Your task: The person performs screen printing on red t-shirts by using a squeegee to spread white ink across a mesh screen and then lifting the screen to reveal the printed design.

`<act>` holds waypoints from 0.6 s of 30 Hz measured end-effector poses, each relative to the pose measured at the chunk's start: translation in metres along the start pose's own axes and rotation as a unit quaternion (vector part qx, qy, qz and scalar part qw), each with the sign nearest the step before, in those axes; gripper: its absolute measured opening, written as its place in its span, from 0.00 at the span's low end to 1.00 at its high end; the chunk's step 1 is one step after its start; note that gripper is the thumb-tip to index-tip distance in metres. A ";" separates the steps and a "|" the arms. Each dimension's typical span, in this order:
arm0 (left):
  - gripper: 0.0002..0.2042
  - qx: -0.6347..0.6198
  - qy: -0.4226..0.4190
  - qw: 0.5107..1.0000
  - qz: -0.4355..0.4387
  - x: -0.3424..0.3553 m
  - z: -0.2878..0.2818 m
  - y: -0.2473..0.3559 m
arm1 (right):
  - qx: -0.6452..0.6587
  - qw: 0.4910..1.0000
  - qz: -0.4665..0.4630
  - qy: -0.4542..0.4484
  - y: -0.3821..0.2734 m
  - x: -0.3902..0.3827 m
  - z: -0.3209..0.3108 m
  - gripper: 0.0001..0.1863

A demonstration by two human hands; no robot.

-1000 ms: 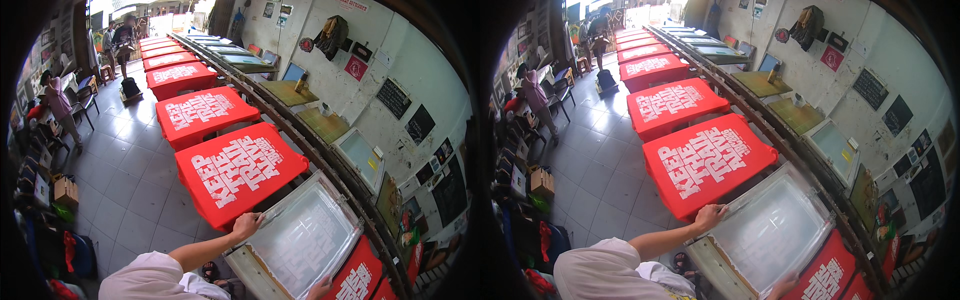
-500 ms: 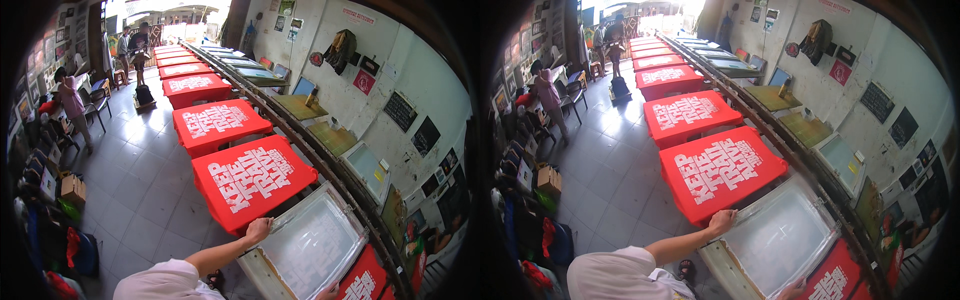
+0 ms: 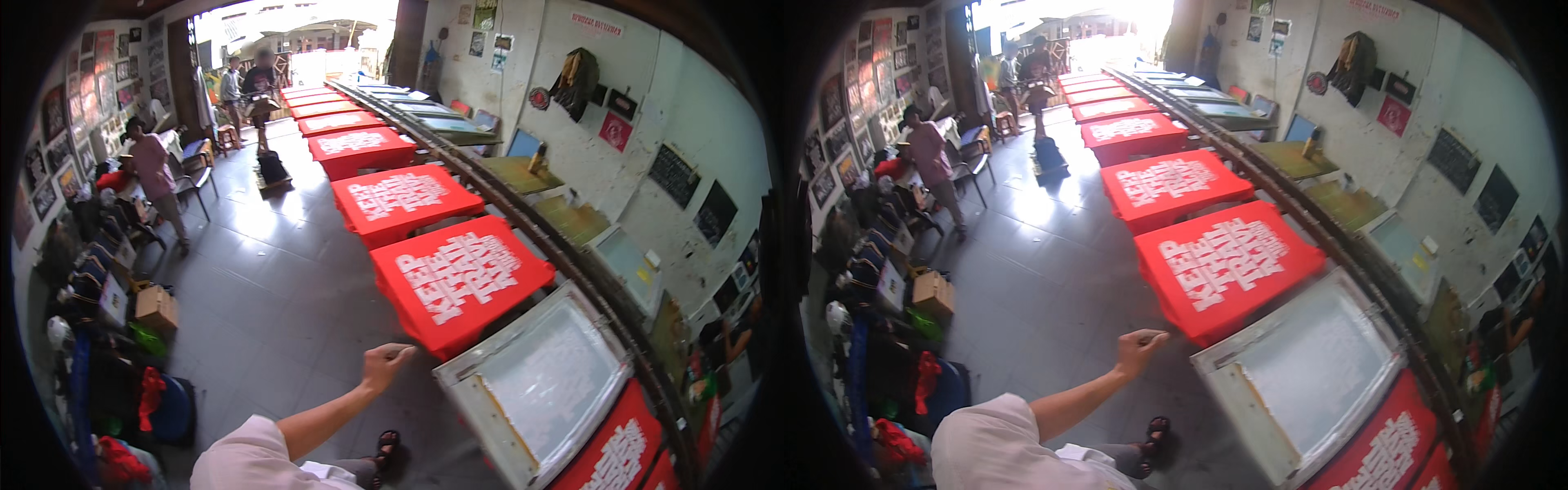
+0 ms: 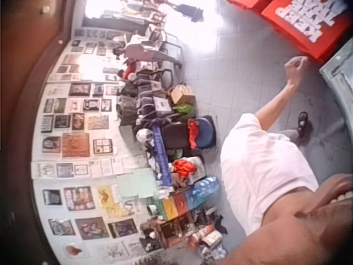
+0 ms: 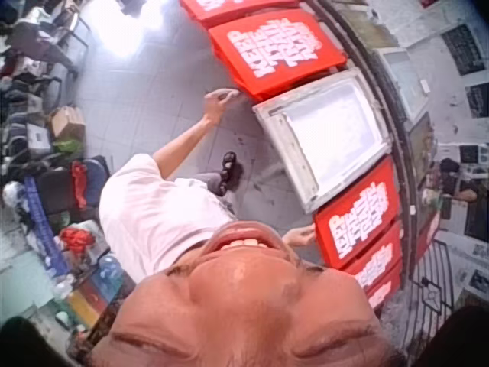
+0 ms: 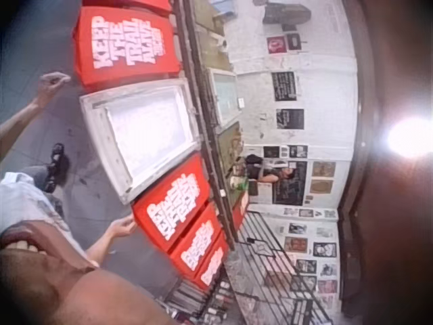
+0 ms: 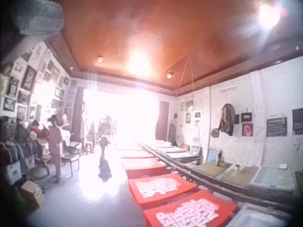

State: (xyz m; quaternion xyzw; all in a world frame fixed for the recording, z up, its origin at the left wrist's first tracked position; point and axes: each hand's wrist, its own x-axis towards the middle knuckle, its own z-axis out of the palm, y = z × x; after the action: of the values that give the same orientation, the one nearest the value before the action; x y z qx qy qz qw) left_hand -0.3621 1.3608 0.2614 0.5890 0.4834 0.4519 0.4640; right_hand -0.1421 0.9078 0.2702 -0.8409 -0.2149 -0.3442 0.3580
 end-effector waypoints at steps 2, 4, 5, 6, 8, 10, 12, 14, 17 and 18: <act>0.15 0.044 0.075 0.993 -0.080 -0.022 -0.081 -0.048 | -0.068 0.973 0.202 -0.085 0.034 -0.110 -0.017 0.16; 0.13 0.090 0.153 0.967 -0.181 -0.061 -0.167 -0.138 | -0.152 0.882 0.377 -0.237 0.053 -0.188 -0.013 0.18; 0.12 0.073 0.192 0.948 -0.244 -0.090 -0.213 -0.194 | -0.131 0.861 0.359 -0.336 0.051 -0.216 0.003 0.18; 0.12 0.130 0.229 0.911 -0.318 -0.121 -0.253 -0.241 | -0.103 0.834 0.339 -0.422 0.046 -0.234 0.022 0.18; 0.23 0.280 0.177 0.827 -0.454 -0.196 -0.352 -0.312 | -0.027 0.750 0.288 -0.595 0.010 -0.262 0.071 0.19; 0.30 0.488 0.020 0.721 -0.492 -0.269 -0.381 -0.329 | -0.001 0.679 0.256 -0.689 -0.013 -0.265 0.096 0.20; 0.35 0.387 0.056 0.698 -0.600 -0.296 -0.420 -0.356 | 0.020 0.614 0.236 -0.753 -0.048 -0.273 0.127 0.21; 0.38 0.134 0.056 0.715 -0.684 -0.296 -0.412 -0.359 | -0.006 0.573 0.208 -0.793 -0.059 -0.271 0.148 0.21; 0.40 0.266 -0.059 0.734 -0.622 -0.303 -0.441 -0.365 | -0.047 0.496 0.169 -0.850 -0.084 -0.274 0.182 0.23; 0.41 0.397 -0.019 0.747 -0.532 -0.303 -0.461 -0.374 | -0.051 0.465 0.169 -0.867 -0.095 -0.281 0.194 0.23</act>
State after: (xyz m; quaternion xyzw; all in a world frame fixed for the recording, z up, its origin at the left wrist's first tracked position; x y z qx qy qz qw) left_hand -0.9078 1.1503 -0.0580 0.3759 0.8453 -0.1128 0.3626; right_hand -0.3057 1.0834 0.0095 -0.7446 -0.2510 0.6185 -0.0046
